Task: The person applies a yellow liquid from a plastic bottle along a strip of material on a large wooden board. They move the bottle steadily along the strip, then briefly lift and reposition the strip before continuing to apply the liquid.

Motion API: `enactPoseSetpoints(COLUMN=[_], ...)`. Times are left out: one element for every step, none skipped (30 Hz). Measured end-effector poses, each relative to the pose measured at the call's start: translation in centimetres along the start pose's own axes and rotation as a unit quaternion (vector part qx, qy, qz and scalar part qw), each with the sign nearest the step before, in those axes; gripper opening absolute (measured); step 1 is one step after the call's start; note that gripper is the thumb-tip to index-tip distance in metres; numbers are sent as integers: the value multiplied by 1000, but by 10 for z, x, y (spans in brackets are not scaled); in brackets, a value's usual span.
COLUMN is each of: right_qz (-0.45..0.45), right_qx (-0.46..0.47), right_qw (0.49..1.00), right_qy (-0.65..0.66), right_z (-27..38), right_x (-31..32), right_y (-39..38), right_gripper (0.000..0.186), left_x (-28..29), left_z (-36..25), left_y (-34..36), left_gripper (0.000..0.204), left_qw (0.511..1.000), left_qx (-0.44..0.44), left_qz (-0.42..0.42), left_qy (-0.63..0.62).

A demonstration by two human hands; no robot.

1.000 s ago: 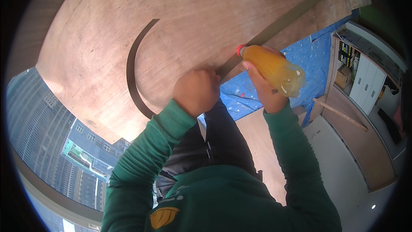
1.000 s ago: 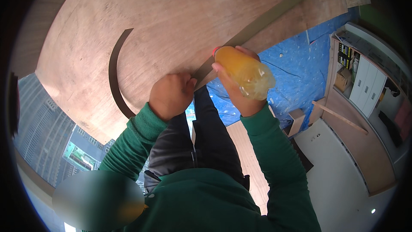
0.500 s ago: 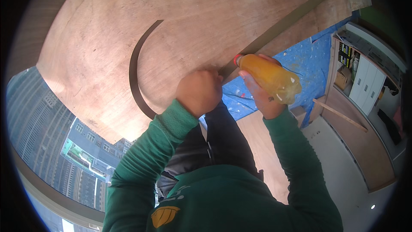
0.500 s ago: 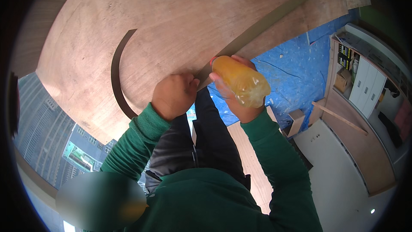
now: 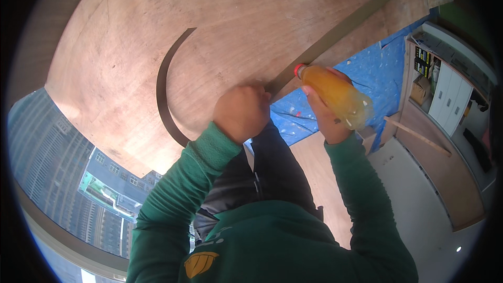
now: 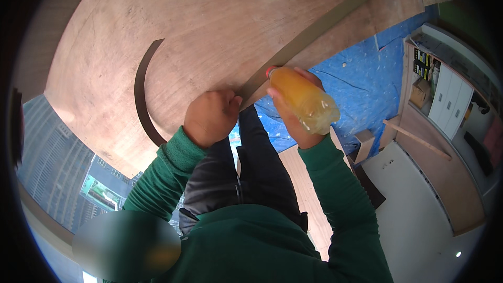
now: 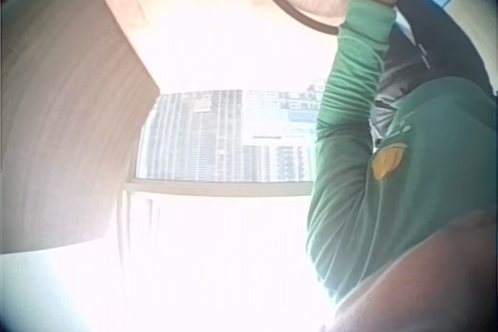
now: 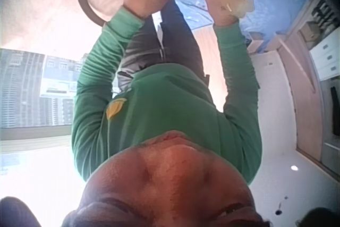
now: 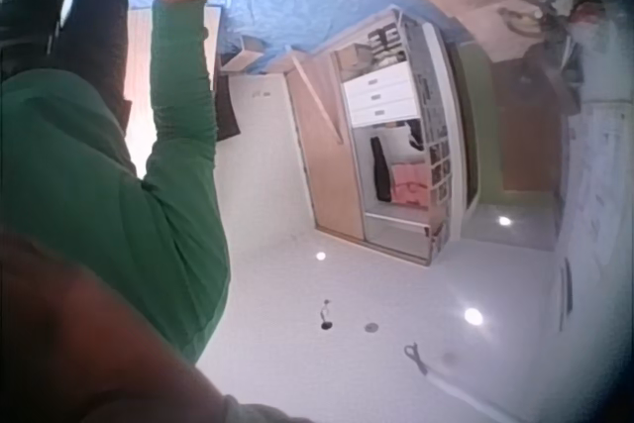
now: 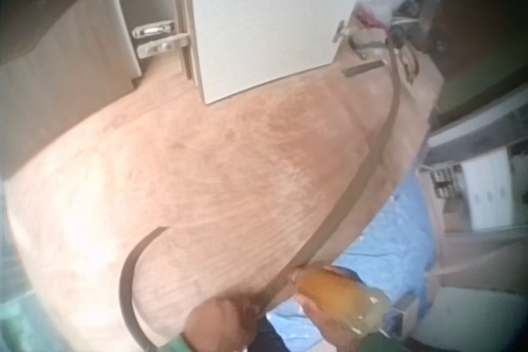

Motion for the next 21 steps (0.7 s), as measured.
enactPoseSetpoints(right_qz=[6,11,7,2,5,8,35,8,-20,-33,-45,-58,-85,-113,-141,-124,-107,-90,-67,-47,-27], right_qx=[-4,-9,-1,6,31,56,110,101,91,57,24,-10,-33,-56,-78,-48,-18,11,31,49,69], right_qw=[1000,1000,1000,999,999,998,990,994,996,998,998,997,994,989,984,990,994,996,997,997,996], right_qy=[-1,-1,17,34,21,8,-84,-49,-13,9,34,57,66,72,78,55,31,7,22,32,45], right_z=[-7,-12,-11,-8,2,12,18,18,18,15,7,-1,-5,-8,-10,-9,-11,-11,-6,6,14], right_x=[5,8,4,1,-7,-14,-20,-16,-11,-2,10,21,30,41,48,48,46,44,35,25,13], right_y=[6,10,5,2,-9,-20,-22,-17,-8,7,25,40,52,62,65,65,62,58,51,38,26], right_gripper=[51,52,53,54,56,57,63,55,47,40,33,26,22,18,13,15,16,17,17,18,18], left_x=[-1,-1,-2,0,0,0,2,3,3,2,3,3,3,2,2,2,2,2,2,2,1], left_z=[0,0,0,0,-1,-2,-3,-4,-4,-4,-3,-1,0,-1,-2,-3,-3,-4,-2,-4,-3], left_y=[0,0,-1,0,0,0,1,1,1,0,-2,-2,-2,-2,-2,-1,-1,-1,-1,0,0], left_gripper=[28,29,29,29,29,27,26,25,26,28,30,30,30,30,30,30,30,31,31,32,32], left_qw=[1000,1000,1000,1000,1000,1000,999,999,1000,1000,1000,1000,1000,1000,1000,999,999,999,999,999,999], left_qx=[-1,-2,-3,-5,-7,-6,-3,-1,-7,-14,-20,-20,-20,-22,-27,-29,-32,-32,-31,-34,-29], left_qz=[0,-1,3,7,11,22,30,38,18,-3,-24,-23,-20,-17,-16,-18,-19,-22,-27,-30,-16], left_qy=[1,2,7,9,12,17,24,31,22,12,3,5,6,4,2,3,4,6,9,10,11])
Point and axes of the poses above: each hand's wrist, its own y-axis towards the middle knuckle, its own x-axis out of the back of the hand, z = x × y, the point moved 5 cm from there along y, towards the middle knuckle, and after that the axes turned 11 degrees about y, right-handed, at the moved point
